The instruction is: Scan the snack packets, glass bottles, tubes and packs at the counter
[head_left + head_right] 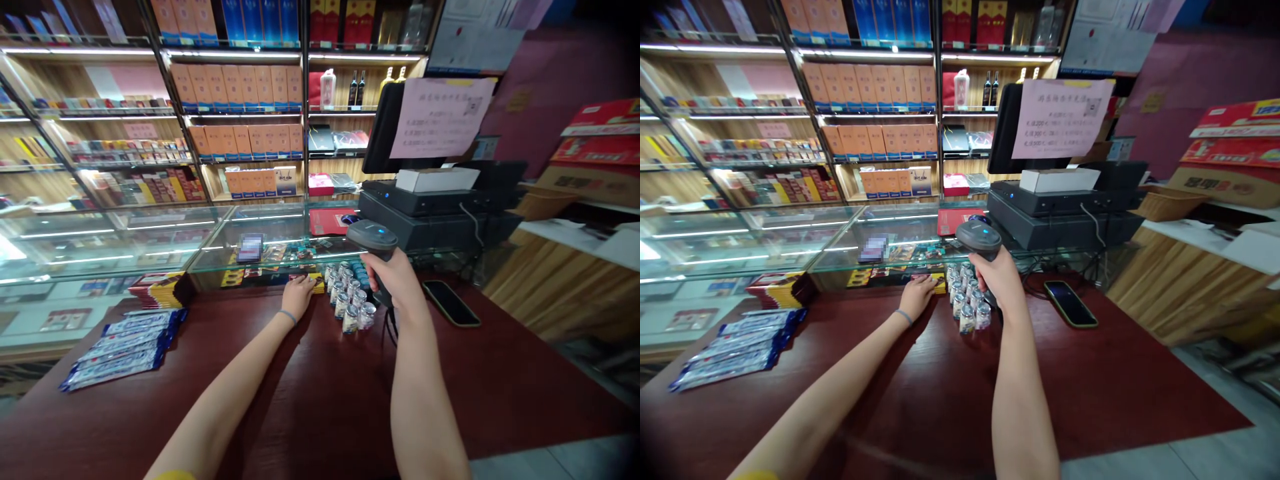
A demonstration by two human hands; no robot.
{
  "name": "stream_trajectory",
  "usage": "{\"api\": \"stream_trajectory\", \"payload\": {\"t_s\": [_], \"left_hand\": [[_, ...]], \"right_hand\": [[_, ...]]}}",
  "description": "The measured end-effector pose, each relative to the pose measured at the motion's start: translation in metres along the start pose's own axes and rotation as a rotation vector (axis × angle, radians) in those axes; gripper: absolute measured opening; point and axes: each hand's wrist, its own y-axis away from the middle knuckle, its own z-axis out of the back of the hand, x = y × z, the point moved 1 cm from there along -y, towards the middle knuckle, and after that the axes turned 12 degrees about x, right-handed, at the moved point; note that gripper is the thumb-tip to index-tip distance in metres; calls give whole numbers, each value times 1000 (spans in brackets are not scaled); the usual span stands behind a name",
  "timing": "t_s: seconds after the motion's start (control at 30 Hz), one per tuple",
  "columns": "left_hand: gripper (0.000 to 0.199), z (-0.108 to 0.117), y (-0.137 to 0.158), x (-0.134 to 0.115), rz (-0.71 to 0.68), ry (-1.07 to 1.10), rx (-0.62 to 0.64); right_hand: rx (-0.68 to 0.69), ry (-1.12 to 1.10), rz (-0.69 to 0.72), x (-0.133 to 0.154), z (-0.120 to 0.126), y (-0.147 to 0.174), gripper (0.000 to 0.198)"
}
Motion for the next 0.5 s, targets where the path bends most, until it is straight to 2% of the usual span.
{"api": "stream_trajectory", "payload": {"t_s": [0.2, 0.37, 0.5], "left_hand": [[37, -2, 2, -2, 31, 55, 6], [41, 8, 7, -13, -129, -265, 54], [43, 36, 15, -33, -182, -411, 16]], "right_hand": [[9, 18, -31, -4, -3, -4, 21], [16, 16, -12, -4, -11, -6, 22], [-4, 28, 7, 0, -25, -5, 22]]}}
